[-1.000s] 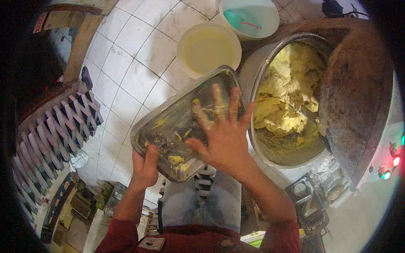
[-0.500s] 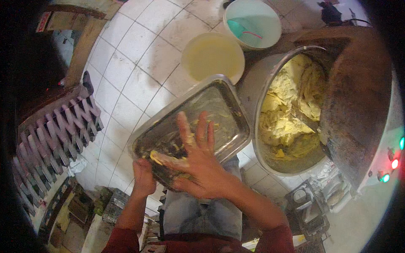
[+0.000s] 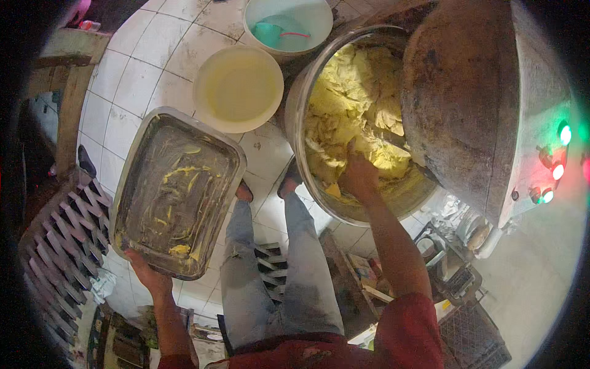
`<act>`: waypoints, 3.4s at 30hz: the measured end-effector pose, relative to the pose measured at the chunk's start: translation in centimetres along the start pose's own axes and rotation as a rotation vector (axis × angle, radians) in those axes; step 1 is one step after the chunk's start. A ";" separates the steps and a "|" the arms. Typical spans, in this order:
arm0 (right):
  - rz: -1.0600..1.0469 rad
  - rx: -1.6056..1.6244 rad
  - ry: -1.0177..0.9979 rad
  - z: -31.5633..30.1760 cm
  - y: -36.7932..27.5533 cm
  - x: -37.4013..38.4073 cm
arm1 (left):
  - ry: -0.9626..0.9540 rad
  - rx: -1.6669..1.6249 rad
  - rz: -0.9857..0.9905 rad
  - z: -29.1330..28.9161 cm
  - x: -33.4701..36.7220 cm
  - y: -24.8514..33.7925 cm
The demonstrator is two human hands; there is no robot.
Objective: The person scrapes dough from a metal tray into a large industrial mixer using a blue spatula. They then wipe the tray and a nearby table surface with a cloth. The person returns to the mixer to scrape the sides of the bowl and add water from a green scoop, continuing to scrape the dough mixture.
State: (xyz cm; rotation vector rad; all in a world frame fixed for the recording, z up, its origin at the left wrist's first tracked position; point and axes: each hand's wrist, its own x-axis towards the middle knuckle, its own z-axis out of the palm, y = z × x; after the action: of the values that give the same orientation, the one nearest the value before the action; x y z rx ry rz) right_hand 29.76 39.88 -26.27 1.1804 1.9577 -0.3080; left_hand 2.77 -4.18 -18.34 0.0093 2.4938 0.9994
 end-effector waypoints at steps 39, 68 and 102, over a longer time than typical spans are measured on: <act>-0.606 2.069 -0.334 -6.7 -9.8 -16.9 | 0.213 -0.422 0.139 6.0 1.1 7.7; 0.294 0.690 0.303 2.5 6.3 2.7 | 0.073 -0.241 -0.090 0.1 0.2 0.9; -0.883 0.096 0.382 -14.1 -20.6 -13.2 | -0.038 -0.529 -0.045 4.5 -1.3 8.8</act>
State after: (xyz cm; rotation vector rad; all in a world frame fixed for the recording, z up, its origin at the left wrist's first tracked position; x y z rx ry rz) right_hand 8.65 28.62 -11.31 0.3629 2.7519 -0.6635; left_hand 4.38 5.04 -14.88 -0.1886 2.1134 1.5869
